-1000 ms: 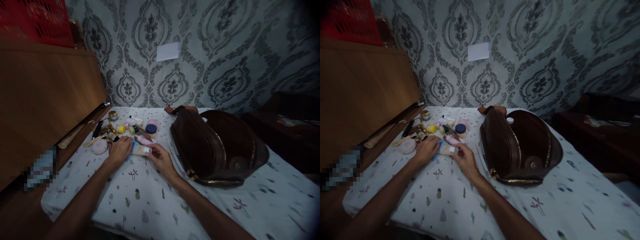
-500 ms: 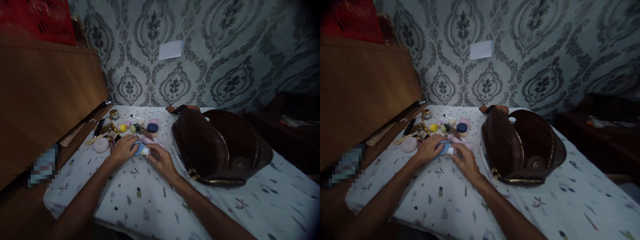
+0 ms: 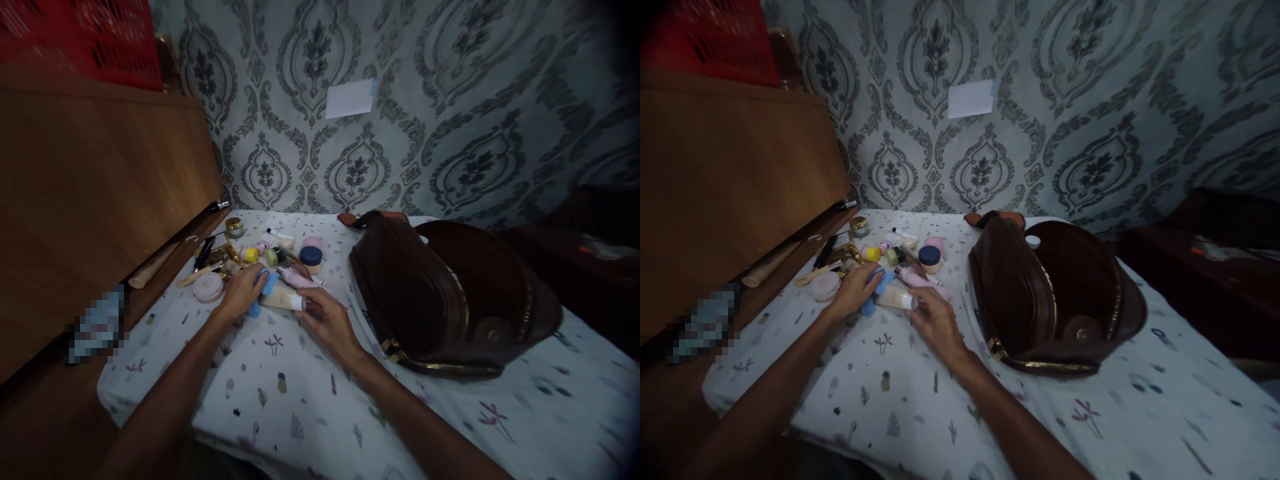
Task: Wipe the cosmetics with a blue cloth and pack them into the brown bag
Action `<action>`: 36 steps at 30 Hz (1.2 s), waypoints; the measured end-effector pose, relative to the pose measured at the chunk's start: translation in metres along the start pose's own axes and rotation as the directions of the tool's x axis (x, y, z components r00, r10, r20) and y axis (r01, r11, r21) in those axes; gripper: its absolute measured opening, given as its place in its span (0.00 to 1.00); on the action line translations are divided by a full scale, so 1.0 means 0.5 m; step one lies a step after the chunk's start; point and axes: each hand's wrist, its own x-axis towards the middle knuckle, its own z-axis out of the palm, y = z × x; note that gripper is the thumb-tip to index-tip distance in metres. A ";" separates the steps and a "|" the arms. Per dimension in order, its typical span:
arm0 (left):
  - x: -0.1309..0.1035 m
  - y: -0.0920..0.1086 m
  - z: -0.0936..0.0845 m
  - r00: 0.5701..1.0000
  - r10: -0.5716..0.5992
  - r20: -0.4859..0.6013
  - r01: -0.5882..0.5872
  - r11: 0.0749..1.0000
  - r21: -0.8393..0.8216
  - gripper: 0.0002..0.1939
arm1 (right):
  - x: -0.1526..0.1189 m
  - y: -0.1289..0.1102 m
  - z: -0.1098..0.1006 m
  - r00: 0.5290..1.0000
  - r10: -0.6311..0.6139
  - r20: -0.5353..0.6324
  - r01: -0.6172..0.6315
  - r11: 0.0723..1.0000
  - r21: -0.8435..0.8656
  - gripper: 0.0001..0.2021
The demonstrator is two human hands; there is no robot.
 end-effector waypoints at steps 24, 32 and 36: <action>0.000 0.008 -0.025 0.954 0.227 0.198 -0.111 0.875 -0.471 0.19 | 0.016 -0.034 -0.012 0.897 0.384 -0.219 -0.322 0.906 0.274 0.23; 0.005 0.000 -0.025 0.975 0.105 0.196 0.037 0.794 -0.607 0.18 | 0.020 -0.039 -0.011 0.931 0.352 -0.091 -0.297 0.880 0.370 0.23; 0.003 0.007 -0.021 0.983 0.068 0.170 0.056 0.773 -0.632 0.16 | 0.020 -0.043 -0.012 0.916 0.397 -0.061 -0.342 0.852 0.397 0.22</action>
